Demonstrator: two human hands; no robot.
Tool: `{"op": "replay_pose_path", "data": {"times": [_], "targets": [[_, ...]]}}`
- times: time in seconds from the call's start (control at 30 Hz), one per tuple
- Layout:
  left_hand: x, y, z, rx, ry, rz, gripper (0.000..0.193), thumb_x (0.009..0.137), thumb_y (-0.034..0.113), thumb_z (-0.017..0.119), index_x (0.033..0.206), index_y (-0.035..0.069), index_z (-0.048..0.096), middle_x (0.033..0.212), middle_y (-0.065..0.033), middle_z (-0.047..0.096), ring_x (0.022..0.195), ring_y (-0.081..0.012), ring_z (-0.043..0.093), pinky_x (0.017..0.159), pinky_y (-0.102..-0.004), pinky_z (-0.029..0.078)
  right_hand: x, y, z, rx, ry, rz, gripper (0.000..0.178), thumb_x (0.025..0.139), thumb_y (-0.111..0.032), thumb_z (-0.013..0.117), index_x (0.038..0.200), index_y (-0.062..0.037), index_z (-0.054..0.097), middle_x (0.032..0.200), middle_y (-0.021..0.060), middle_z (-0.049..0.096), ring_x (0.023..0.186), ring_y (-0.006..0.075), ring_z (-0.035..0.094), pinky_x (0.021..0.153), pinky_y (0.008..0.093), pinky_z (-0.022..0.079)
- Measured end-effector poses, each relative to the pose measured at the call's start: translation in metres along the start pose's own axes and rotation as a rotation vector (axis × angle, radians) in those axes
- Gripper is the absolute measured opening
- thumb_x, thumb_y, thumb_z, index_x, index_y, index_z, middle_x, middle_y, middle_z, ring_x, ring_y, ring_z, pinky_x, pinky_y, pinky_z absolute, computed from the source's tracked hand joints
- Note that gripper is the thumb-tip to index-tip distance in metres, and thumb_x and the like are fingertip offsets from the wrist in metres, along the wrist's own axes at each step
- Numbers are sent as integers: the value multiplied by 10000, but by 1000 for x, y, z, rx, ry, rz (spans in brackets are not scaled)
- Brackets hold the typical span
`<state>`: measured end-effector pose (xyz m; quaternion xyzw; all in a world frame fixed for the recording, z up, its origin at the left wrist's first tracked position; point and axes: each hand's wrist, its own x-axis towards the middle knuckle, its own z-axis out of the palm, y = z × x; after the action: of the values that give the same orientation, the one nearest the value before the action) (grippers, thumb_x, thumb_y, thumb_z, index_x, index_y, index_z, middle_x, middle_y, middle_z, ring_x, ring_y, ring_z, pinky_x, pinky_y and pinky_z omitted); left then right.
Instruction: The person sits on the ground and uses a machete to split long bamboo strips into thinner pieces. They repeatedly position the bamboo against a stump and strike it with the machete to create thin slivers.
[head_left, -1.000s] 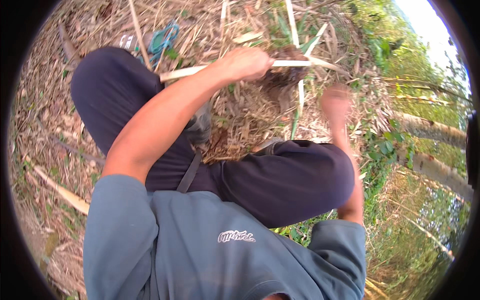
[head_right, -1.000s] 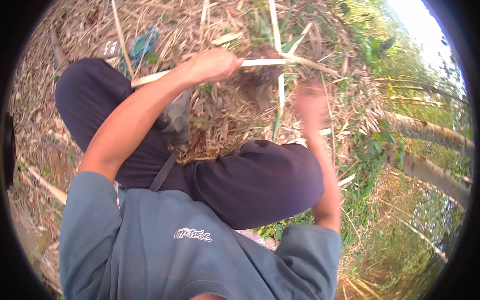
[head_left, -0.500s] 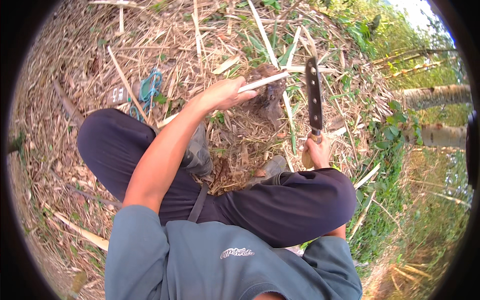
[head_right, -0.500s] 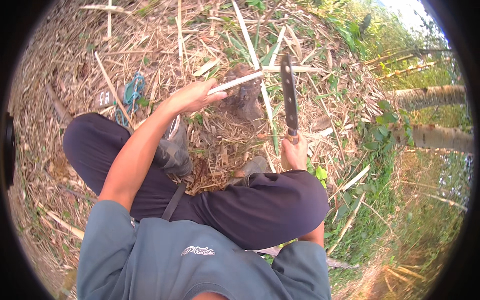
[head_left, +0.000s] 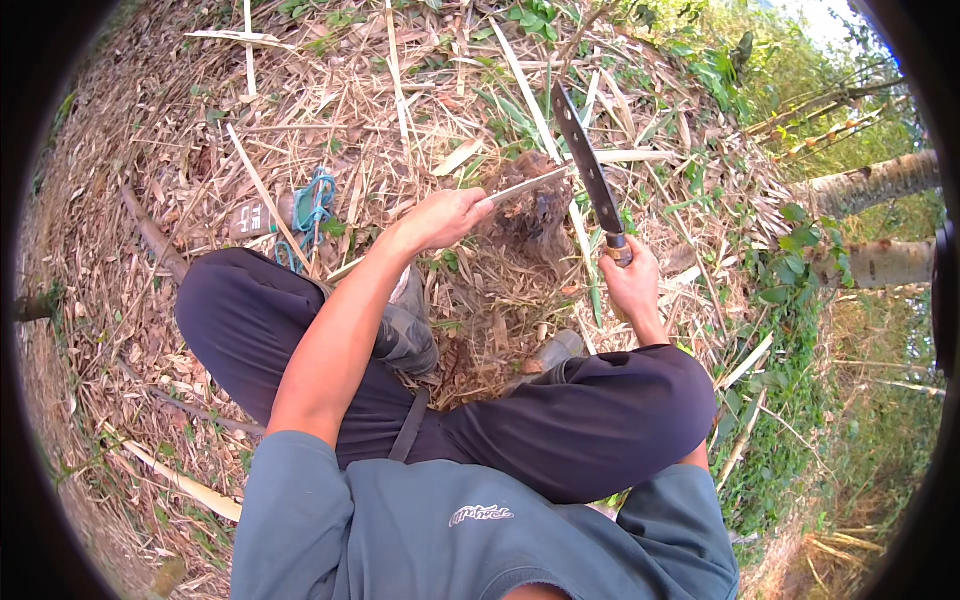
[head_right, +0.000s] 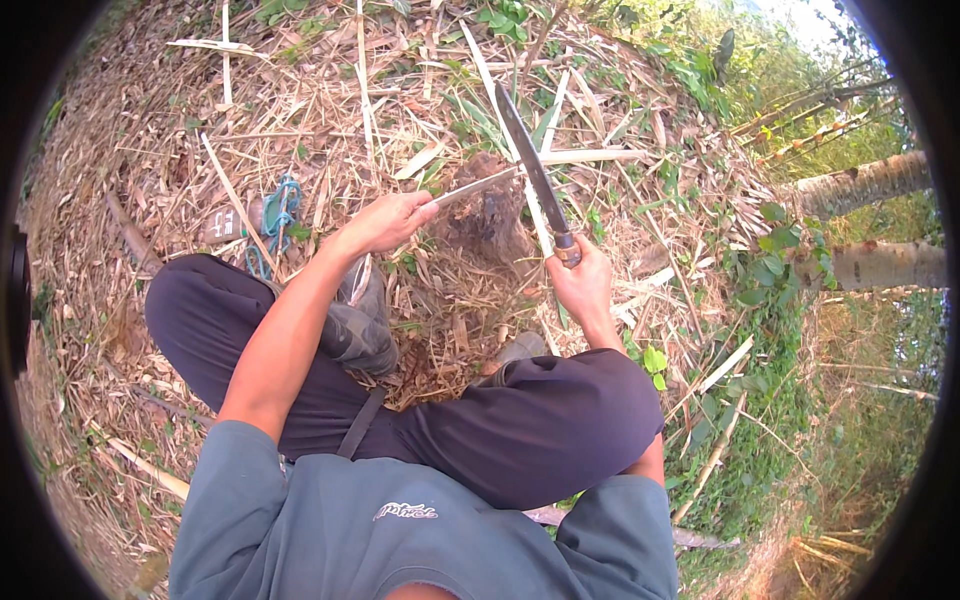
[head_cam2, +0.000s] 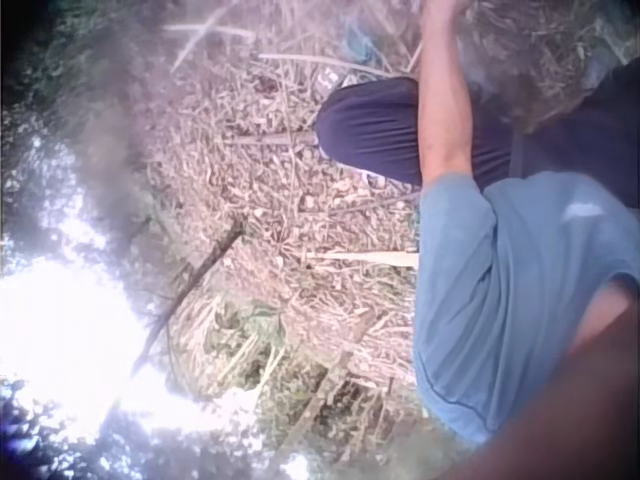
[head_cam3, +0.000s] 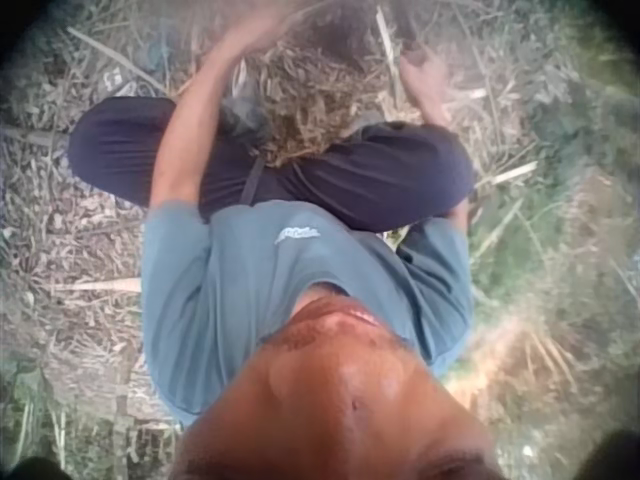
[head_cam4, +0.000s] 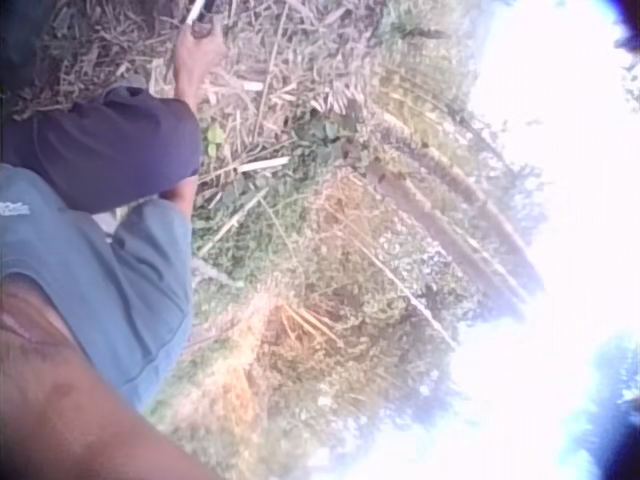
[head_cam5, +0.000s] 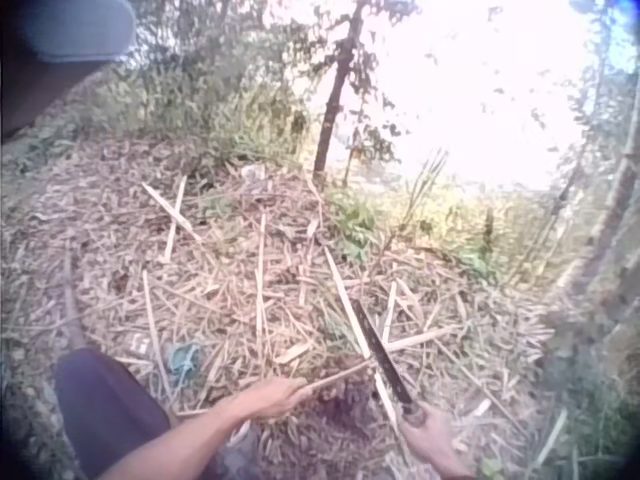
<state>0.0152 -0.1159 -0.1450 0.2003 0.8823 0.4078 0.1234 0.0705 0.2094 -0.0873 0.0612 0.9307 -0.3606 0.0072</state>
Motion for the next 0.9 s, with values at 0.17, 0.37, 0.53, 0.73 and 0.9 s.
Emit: {"op": "replay_pose_path", "data": {"times": [0.17,0.37,0.53,0.73,0.9], "targets": [[-1,9,1,63,37,-16,360,1052,405,455,1049,67,581,763,-236,624,782,-463,624,700,-528,477,-2,-3,0,-79,-8,0,234,777,-135,684,980,-23,656,694,87,636,587,183,589,618,369,490],[-3,7,0,94,74,-15,314,1041,357,495,1011,60,591,714,-239,610,721,-472,609,650,-528,464,16,-37,-5,43,23,-31,176,842,-161,696,959,-54,619,745,49,648,612,111,578,580,310,483],[-4,11,-4,53,73,-26,293,1033,325,522,986,48,604,707,-249,606,714,-475,605,642,-527,460,43,-81,-24,449,280,-378,91,907,-80,676,951,-13,632,812,27,665,676,78,625,583,237,483],[-3,17,-2,102,64,-78,297,1035,358,511,999,75,597,700,-240,615,696,-465,614,627,-539,471,45,-29,25,-413,-36,-78,339,795,-177,713,1082,-1,675,809,191,710,740,331,693,753,416,567],[-9,4,9,125,119,-47,310,1037,379,494,1004,82,577,718,-235,625,718,-466,628,639,-573,472,59,-42,8,-161,-248,174,337,768,-177,710,1070,-30,691,786,129,706,695,221,673,702,369,542]]}}
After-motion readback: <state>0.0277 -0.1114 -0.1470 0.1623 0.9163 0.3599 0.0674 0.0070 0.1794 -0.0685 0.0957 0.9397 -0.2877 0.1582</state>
